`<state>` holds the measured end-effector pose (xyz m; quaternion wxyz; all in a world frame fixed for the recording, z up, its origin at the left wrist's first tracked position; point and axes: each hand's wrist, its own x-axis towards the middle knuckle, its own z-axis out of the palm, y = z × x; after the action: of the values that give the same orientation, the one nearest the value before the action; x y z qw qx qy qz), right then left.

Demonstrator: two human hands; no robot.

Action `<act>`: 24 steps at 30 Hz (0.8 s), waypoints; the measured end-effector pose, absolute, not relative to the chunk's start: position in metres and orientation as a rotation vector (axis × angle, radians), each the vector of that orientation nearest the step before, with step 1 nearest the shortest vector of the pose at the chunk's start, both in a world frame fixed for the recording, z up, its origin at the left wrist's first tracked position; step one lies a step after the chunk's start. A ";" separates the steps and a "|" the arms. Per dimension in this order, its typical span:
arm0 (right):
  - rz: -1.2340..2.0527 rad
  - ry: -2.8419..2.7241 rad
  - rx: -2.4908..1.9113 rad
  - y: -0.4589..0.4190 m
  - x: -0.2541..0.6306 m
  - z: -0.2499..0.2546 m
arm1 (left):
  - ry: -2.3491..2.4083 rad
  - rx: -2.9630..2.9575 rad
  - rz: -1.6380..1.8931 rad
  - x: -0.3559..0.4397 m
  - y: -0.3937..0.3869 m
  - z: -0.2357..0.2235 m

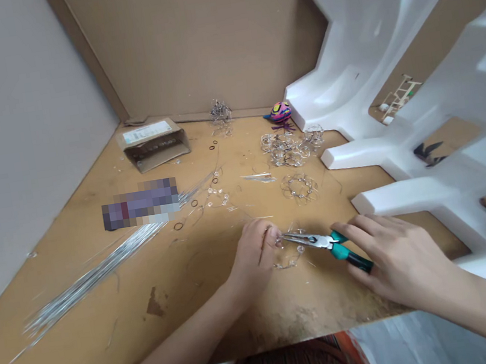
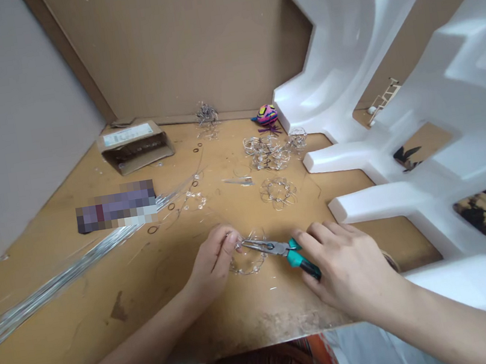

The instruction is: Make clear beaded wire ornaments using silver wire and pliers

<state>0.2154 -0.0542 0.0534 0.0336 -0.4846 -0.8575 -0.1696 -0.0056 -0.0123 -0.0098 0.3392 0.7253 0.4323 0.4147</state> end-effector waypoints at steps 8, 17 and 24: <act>-0.487 -2.632 -1.480 -0.056 0.217 0.052 | 1.064 1.927 1.111 -0.006 -0.011 -0.013; -0.491 -2.642 -1.549 -0.058 0.217 0.056 | 1.046 1.951 1.098 -0.005 -0.012 -0.011; -0.330 -2.673 -1.709 -0.059 0.212 0.057 | 1.113 2.126 1.199 -0.005 -0.013 -0.012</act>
<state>0.2124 -0.0592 0.0575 -0.0240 -0.5356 -0.8378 -0.1035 -0.0045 -0.0126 -0.0117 0.2271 0.7718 0.4041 0.4353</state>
